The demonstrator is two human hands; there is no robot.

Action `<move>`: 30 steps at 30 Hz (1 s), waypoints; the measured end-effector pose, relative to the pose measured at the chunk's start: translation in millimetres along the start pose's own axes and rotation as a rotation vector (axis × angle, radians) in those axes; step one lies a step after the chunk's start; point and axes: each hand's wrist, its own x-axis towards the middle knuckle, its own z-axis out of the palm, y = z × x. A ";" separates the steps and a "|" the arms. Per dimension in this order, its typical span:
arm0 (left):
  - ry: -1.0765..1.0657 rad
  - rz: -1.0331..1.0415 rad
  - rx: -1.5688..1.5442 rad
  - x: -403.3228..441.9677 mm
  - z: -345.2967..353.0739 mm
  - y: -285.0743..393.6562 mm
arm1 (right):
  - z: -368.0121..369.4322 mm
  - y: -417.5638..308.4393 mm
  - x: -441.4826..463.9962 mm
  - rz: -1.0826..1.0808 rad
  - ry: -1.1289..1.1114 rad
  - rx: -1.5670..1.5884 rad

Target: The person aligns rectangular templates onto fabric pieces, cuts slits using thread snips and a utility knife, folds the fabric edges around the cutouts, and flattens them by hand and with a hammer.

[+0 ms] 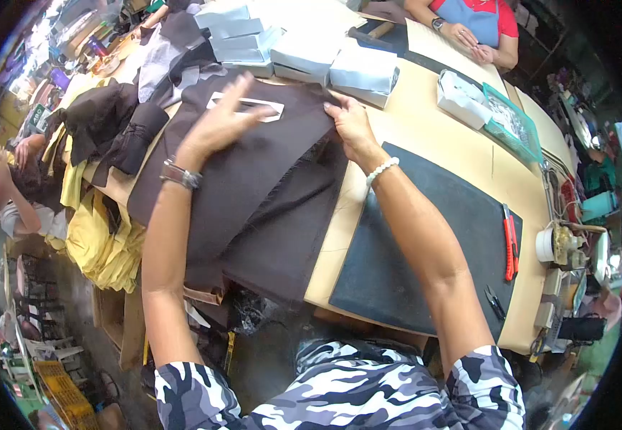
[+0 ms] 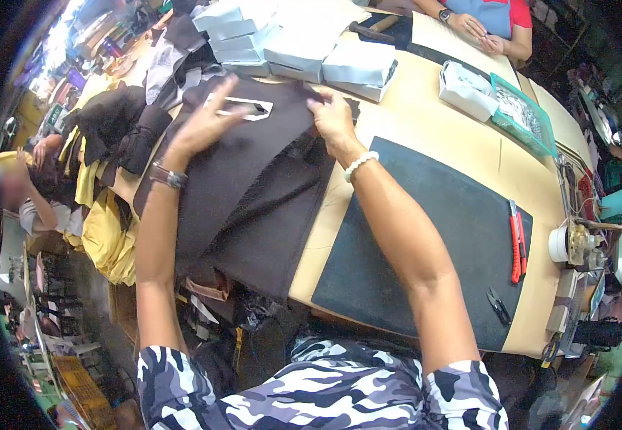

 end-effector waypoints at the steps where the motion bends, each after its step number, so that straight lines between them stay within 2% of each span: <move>1: -0.099 -0.062 0.107 -5.0 16.4 -6.5 | 3.1 -6.9 -12.3 -0.076 -0.081 -0.282; 3: -0.201 -0.260 0.287 -16.8 40.4 -24.4 | 4.3 -20.7 -45.9 -0.243 -0.253 -0.849; 4: -0.115 -0.222 0.335 -21.4 51.9 -38.8 | 0.9 -19.5 -58.6 -0.343 -0.467 -0.922; 5: -0.033 -0.183 0.383 -27.2 62.1 -56.3 | -1.1 -15.8 -77.0 -0.569 -0.425 -1.272; 7: 0.066 -0.130 0.438 -32.7 73.1 -71.8 | -9.9 3.2 -72.1 -0.749 -0.385 -1.461; 10: 0.128 -0.094 0.464 -32.7 78.8 -80.6 | -16.7 9.2 -40.6 -1.060 -0.523 -1.720; 13: 0.114 -0.091 0.443 -32.8 77.5 -84.6 | -17.4 -7.4 -28.2 -1.089 -0.638 -1.774; 14: 0.122 -0.084 0.444 -32.8 77.3 -85.9 | -22.7 -14.7 -26.1 -1.161 -0.611 -1.797; 17: 0.135 -0.079 0.442 -33.6 80.0 -87.7 | -43.2 -18.9 -27.1 -1.139 -0.497 -1.851; 21: 0.137 -0.082 0.431 -31.5 80.4 -88.6 | -37.2 -11.0 -44.2 -0.929 -0.554 -1.687; 22: 0.134 -0.085 0.425 -31.2 80.4 -89.4 | -18.8 -24.7 -62.7 -0.561 -0.625 -1.625; 23: 0.131 -0.089 0.419 -30.8 79.3 -89.8 | -12.4 -6.5 -73.7 -0.646 -0.509 -1.653; 24: 0.101 -0.104 0.368 -28.8 77.1 -93.4 | -2.8 -3.1 -88.0 -0.635 -0.560 -1.731; 25: 0.093 -0.113 0.200 -25.7 73.6 -99.7 | 3.3 11.6 -100.7 -0.790 -0.535 -1.572; 27: 0.081 -0.134 -0.136 -15.2 62.9 -114.2 | 29.0 35.9 -136.9 -0.946 -0.573 -1.280; 28: 0.098 -0.079 -0.490 -7.8 55.5 -117.9 | 45.0 28.6 -165.5 -0.821 -0.706 -1.045; 29: 0.180 -0.180 -0.538 -17.7 40.0 -79.2 | 58.9 37.2 -189.5 -0.830 -0.781 -0.823; 30: 0.192 -0.333 -0.588 -17.7 29.3 -74.1 | 72.6 35.5 -215.6 -0.778 -0.863 -0.714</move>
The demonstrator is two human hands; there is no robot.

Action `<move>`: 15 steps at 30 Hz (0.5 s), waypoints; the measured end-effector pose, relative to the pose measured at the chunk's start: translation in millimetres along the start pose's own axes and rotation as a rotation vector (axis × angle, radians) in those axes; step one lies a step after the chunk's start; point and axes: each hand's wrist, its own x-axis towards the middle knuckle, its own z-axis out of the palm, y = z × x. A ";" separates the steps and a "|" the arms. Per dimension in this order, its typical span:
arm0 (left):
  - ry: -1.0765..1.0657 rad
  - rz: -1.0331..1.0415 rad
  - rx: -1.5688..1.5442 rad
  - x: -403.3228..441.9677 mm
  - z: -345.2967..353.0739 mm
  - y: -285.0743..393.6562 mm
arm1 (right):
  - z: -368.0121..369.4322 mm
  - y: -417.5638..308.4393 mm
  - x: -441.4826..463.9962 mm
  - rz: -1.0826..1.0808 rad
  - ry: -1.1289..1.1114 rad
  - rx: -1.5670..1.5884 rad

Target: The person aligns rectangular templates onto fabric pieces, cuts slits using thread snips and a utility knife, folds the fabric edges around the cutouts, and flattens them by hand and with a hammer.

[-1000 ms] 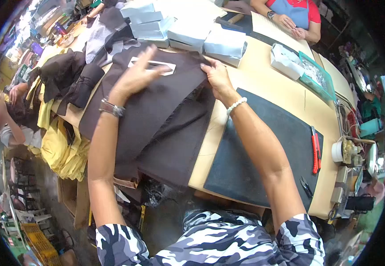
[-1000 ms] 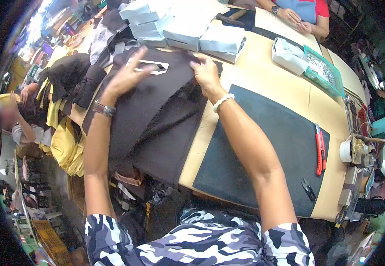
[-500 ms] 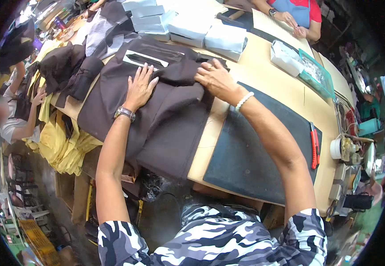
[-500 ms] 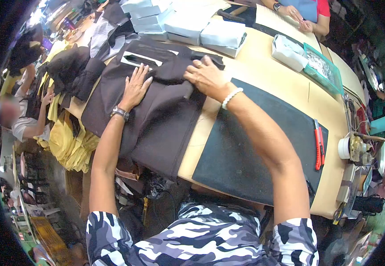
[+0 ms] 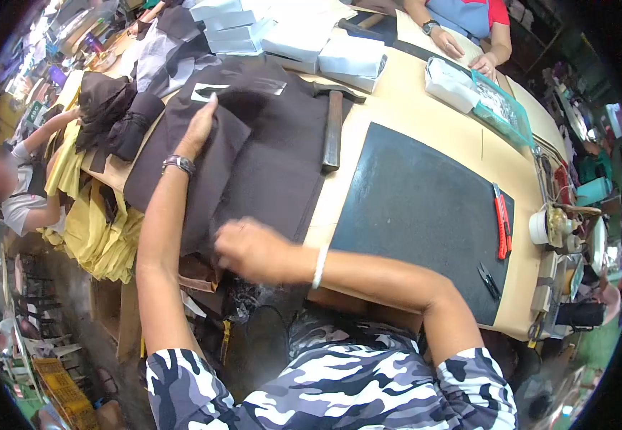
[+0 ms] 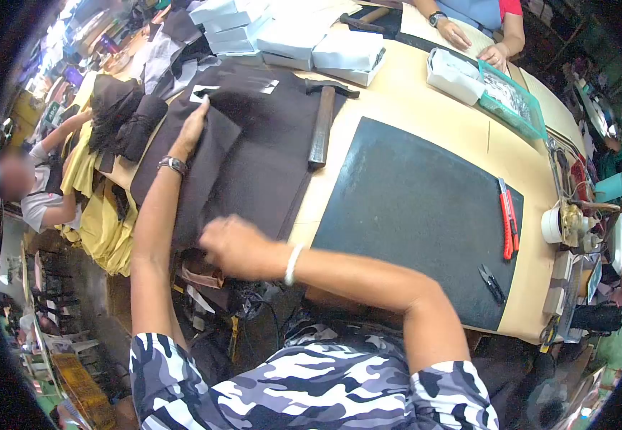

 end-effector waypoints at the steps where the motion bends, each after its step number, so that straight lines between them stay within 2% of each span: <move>1: 0.048 -0.144 -0.041 2.8 -6.4 4.4 | 12.2 -19.6 1.6 -0.038 -0.082 0.107; 2: 0.105 -0.185 -0.231 7.1 -8.8 4.5 | 25.3 -38.2 0.6 -0.096 -0.047 0.247; 3: 0.042 -0.217 -0.293 9.1 -18.7 4.4 | 23.4 -54.6 1.7 -0.107 -0.212 0.381; 5: -0.047 -0.251 -0.341 10.8 -36.2 -1.4 | 25.8 -69.7 -1.2 -0.146 -0.391 0.580; 7: 0.038 -0.182 -0.497 -15.4 -17.6 16.1 | -10.3 -73.6 2.9 -0.015 -0.651 0.578; 9: 0.061 -0.124 -0.643 -41.5 -15.1 24.6 | -30.4 -51.3 3.7 0.109 -0.533 0.358; 11: 0.021 -0.068 -0.780 -57.6 -19.9 24.1 | -48.7 -16.1 1.0 0.180 -0.113 0.033; 13: 0.052 0.100 -0.895 -68.8 -37.0 21.0 | -66.2 15.3 2.7 0.173 0.136 -0.527; 15: 0.117 0.188 -0.920 -83.3 -59.3 21.8 | -57.1 52.5 -6.0 0.173 0.156 -0.754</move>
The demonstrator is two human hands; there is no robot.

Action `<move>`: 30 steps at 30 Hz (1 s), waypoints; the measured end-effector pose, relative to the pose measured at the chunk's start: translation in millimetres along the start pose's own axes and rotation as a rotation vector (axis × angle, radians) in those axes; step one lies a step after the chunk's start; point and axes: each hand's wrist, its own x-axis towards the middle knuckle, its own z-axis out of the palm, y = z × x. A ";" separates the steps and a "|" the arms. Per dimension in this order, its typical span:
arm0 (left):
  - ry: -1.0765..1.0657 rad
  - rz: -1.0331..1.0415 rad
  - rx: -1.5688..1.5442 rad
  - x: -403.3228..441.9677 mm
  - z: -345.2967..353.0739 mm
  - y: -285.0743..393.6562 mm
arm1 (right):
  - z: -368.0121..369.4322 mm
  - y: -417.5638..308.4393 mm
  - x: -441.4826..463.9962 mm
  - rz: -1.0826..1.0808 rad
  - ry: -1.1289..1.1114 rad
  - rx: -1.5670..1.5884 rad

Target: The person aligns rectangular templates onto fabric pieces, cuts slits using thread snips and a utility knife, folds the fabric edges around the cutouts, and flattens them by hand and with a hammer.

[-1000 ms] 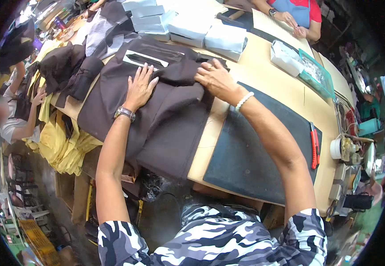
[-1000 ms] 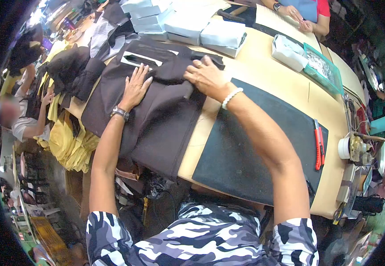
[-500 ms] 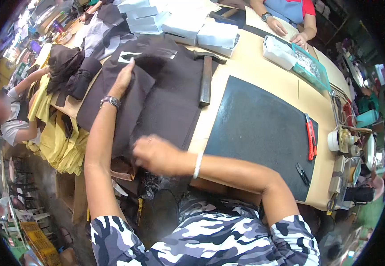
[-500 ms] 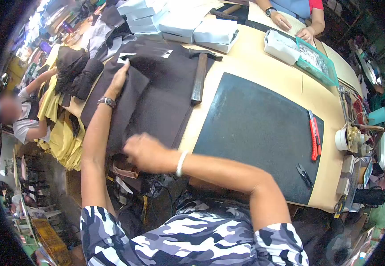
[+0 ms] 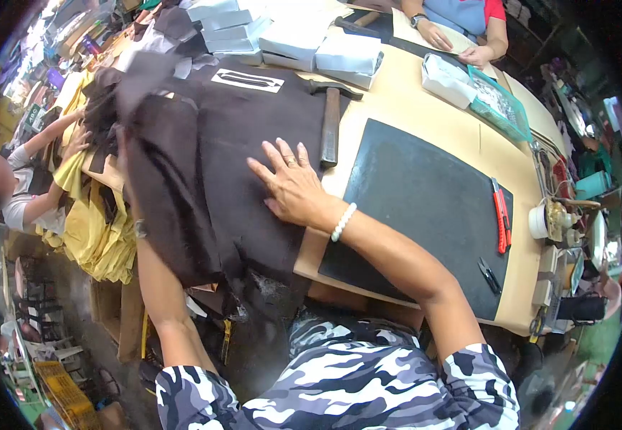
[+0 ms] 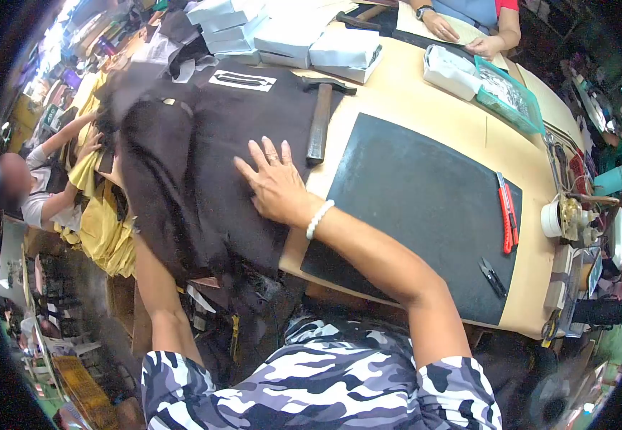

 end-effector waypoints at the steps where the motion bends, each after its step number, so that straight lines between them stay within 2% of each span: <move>1: 0.019 0.046 0.008 -6.6 -7.2 13.6 | 7.8 3.7 0.3 -0.082 0.018 0.053; 4: 0.101 0.165 0.088 -31.0 -34.2 58.2 | 18.5 -38.3 -3.1 -0.125 -0.214 0.552; 6: 0.169 0.190 0.207 -60.1 -51.1 84.7 | 13.0 -103.4 -16.0 0.068 -0.171 0.947; 7: 0.209 0.182 0.287 -79.0 -59.3 94.7 | 5.3 -125.7 -25.9 0.075 -0.283 1.057; 8: 0.248 0.152 0.383 -101.5 -67.4 101.5 | -14.4 -144.5 -31.6 0.236 -0.490 1.262; 9: 0.290 0.097 0.492 -126.0 -75.8 105.7 | -10.2 -173.4 -47.9 0.352 -0.415 1.503; 10: 0.328 0.013 0.613 -156.4 -83.6 108.3 | -8.6 -200.2 -64.4 0.300 -0.332 1.554; 11: 0.353 -0.080 0.702 -178.9 -91.6 106.0 | -5.7 -218.5 -81.1 0.292 -0.613 1.652; 12: 0.372 -0.204 0.797 -202.7 -96.3 100.7 | -6.0 -228.4 -91.3 0.235 -0.789 1.697; 14: 0.387 -0.468 0.971 -248.8 -107.7 88.7 | -8.3 -234.7 -98.5 0.081 -0.992 1.695; 16: 0.394 -0.639 1.086 -277.9 -117.8 81.4 | -13.2 -221.5 -96.1 -0.048 -1.131 1.610; 19: 0.412 -0.728 1.213 -294.0 -126.4 87.1 | -18.1 -179.9 -86.6 -0.131 -1.257 1.355; 21: 0.455 -0.727 1.284 -297.8 -135.2 101.5 | -15.7 -155.2 -86.5 -0.093 -1.285 1.103; 22: 0.475 -0.720 1.321 -298.2 -138.5 109.1 | -11.9 -147.4 -92.6 -0.042 -1.228 0.999; 24: 0.519 -0.686 1.393 -295.8 -141.4 126.9 | 9.0 -139.4 -121.6 0.029 -0.719 0.922; 25: 0.530 -0.659 1.424 -290.6 -141.9 129.2 | 18.8 -140.0 -129.2 0.052 -0.790 0.805; 28: 0.608 -0.567 1.545 -286.7 -148.9 159.6 | 41.9 -151.9 -156.3 -0.162 -0.754 0.727; 29: 0.629 -0.522 1.578 -285.1 -154.1 169.4 | 39.1 -159.1 -163.9 -0.199 -0.862 0.845; 30: 0.651 -0.454 1.622 -281.5 -155.9 180.2 | 40.0 -166.2 -169.8 -0.378 -0.828 0.844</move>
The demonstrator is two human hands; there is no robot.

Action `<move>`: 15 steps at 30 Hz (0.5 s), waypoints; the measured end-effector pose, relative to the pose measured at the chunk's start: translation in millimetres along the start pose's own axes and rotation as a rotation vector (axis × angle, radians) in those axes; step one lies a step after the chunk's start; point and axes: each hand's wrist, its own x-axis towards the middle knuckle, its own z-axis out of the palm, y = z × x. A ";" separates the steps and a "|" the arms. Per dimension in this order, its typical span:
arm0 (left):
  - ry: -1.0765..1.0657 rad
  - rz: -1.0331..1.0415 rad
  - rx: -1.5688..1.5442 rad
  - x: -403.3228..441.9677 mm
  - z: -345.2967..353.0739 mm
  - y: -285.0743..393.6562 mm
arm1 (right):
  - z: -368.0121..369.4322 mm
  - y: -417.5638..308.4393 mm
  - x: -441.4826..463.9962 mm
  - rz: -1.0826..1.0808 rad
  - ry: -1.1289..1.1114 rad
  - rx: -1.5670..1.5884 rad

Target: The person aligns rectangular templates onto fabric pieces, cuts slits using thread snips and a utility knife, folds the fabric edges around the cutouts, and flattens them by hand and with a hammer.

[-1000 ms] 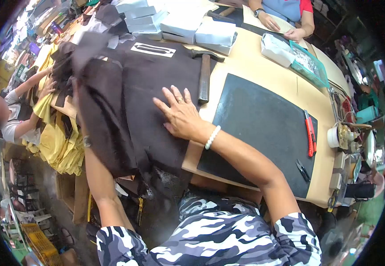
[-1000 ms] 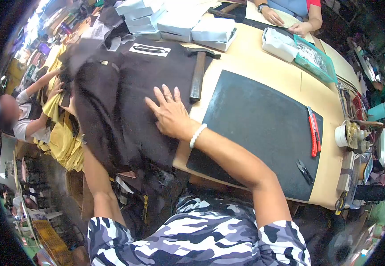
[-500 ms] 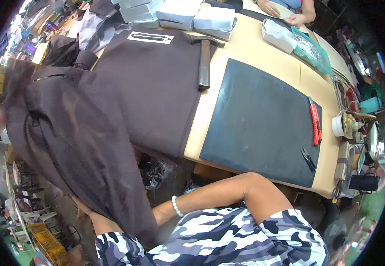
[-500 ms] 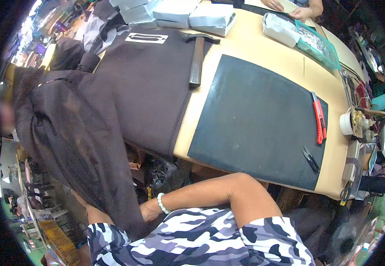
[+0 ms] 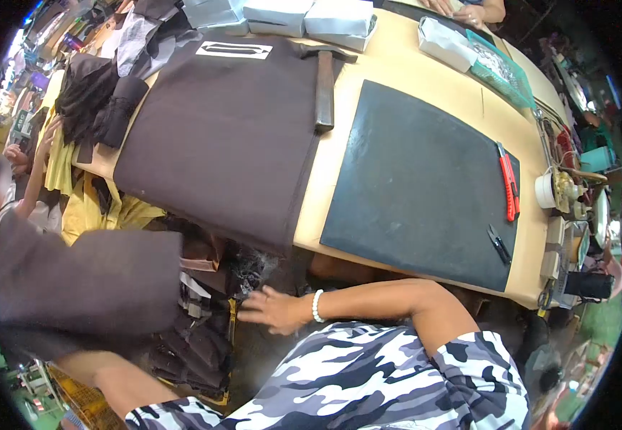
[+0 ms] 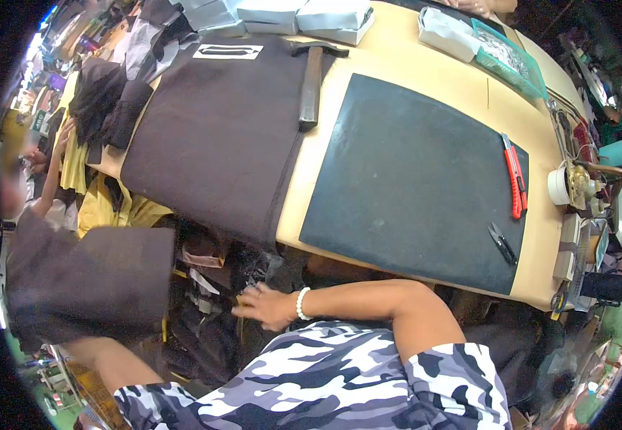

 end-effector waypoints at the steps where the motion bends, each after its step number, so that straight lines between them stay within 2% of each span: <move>1: 0.070 0.035 0.013 9.0 -10.0 3.1 | 9.3 -6.3 2.7 -0.073 -0.047 0.098; 3: 0.201 0.114 0.027 27.9 -26.9 14.1 | -3.2 -20.7 10.0 -0.157 -0.225 0.308; 6: 0.380 0.299 0.012 59.0 -39.8 61.0 | -19.5 -24.3 19.5 -0.120 -0.112 0.387; 7: 0.419 0.372 -0.002 69.5 -39.3 82.1 | -27.9 -21.7 17.8 -0.175 0.154 0.382; 9: 0.455 0.533 -0.050 82.4 -25.7 136.0 | -72.1 -16.3 17.0 -0.164 0.339 0.428; 12: 0.392 0.795 -0.121 85.3 35.9 231.1 | -154.1 -17.0 -2.0 0.095 0.596 0.646; 14: 0.316 0.937 -0.140 73.7 89.2 279.0 | -184.8 7.8 -8.6 0.171 0.817 0.748; 15: 0.273 0.992 -0.136 66.8 120.6 297.7 | -206.8 17.2 -17.3 0.251 0.829 0.794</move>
